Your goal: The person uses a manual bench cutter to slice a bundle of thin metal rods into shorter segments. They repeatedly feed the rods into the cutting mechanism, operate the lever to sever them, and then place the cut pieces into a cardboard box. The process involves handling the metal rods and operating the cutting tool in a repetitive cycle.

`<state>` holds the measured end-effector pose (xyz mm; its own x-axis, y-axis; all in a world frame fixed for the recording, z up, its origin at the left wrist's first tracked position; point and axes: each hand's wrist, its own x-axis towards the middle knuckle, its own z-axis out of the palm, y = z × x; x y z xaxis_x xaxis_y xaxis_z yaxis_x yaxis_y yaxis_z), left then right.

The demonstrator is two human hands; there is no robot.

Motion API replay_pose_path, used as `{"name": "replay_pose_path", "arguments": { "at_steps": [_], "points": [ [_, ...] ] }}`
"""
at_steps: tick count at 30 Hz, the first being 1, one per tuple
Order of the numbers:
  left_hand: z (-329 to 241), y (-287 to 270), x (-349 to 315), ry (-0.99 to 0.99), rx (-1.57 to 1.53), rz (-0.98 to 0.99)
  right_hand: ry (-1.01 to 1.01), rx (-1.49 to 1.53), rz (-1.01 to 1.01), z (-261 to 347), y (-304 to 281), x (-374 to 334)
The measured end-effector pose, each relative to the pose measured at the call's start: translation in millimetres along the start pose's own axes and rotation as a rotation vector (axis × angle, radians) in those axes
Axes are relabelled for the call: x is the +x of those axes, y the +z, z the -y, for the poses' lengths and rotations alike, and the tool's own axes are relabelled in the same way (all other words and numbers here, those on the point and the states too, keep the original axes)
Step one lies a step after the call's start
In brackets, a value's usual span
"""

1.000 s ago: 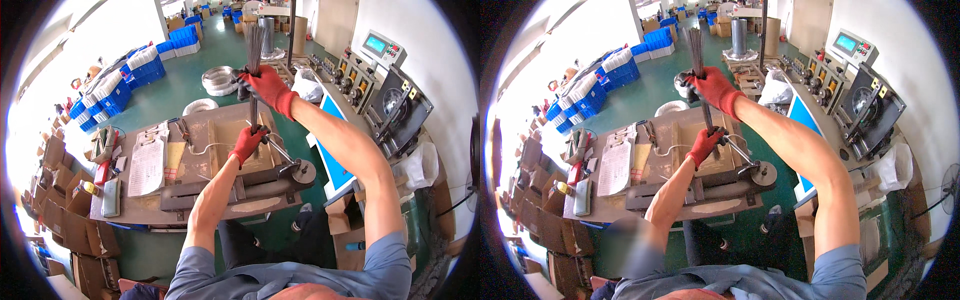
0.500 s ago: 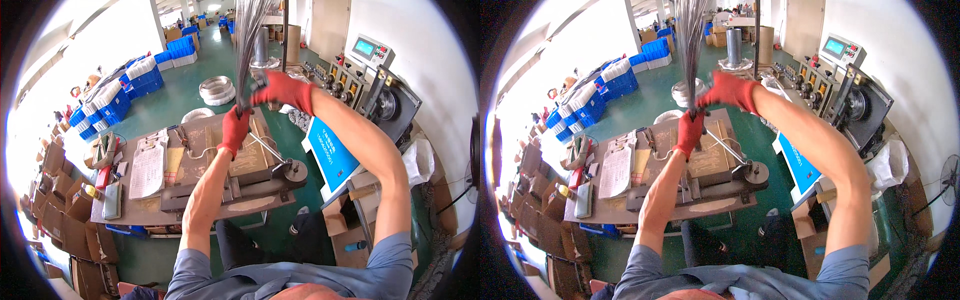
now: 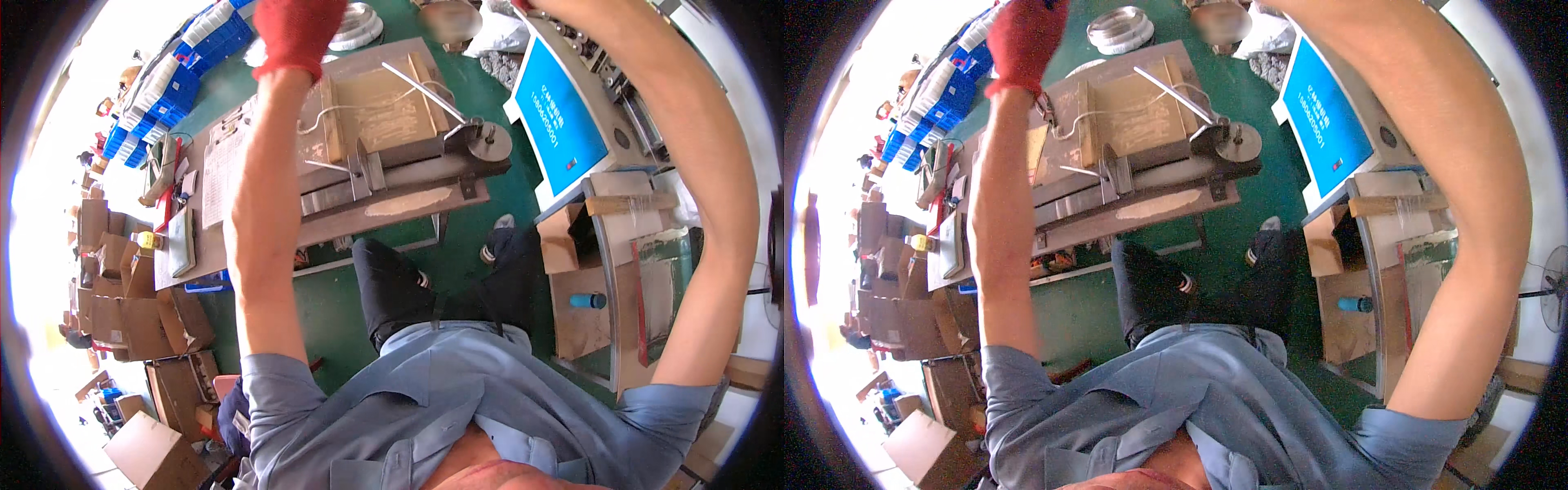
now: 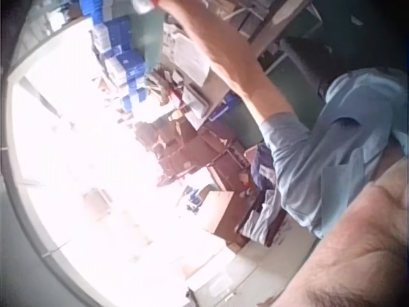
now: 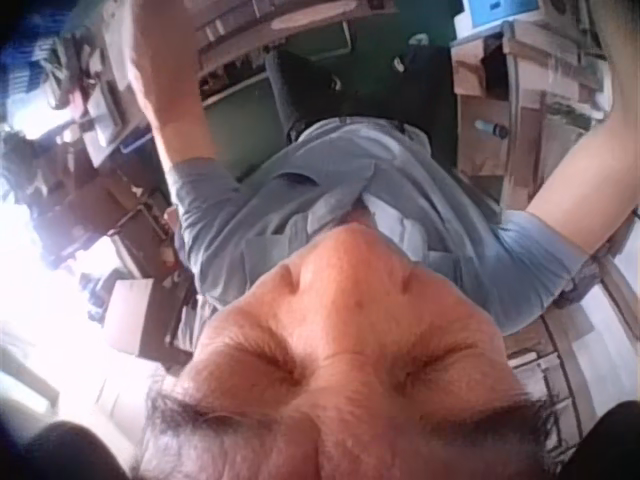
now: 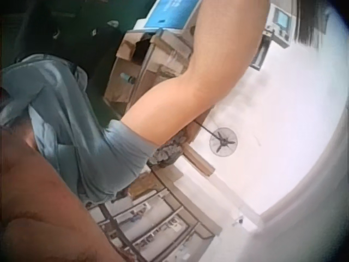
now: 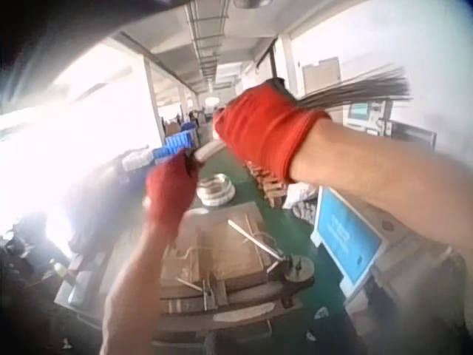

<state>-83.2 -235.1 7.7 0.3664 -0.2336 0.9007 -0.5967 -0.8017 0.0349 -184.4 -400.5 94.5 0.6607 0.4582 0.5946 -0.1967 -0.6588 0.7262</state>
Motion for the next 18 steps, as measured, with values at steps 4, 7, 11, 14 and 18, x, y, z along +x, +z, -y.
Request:
{"name": "replay_pose_path", "arguments": {
  "at_steps": [4,7,11,14,18],
  "points": [
    [-22,-64,23,0.109,0.171,0.077,0.078,0.335,0.061,-9,0,-15],
    [-42,-90,16,0.371,0.307,-0.162,0.129,0.596,0.040,-12,8,-19],
    [-65,-76,-22,0.479,-0.123,-0.412,0.318,0.948,0.022,-21,27,-31],
    [-84,-46,-81,0.112,-0.958,0.026,0.567,1.827,-0.049,11,34,-32],
    [-97,1,-125,-0.545,-1.679,0.795,0.623,2.251,0.036,41,7,-58]
  ]
}}
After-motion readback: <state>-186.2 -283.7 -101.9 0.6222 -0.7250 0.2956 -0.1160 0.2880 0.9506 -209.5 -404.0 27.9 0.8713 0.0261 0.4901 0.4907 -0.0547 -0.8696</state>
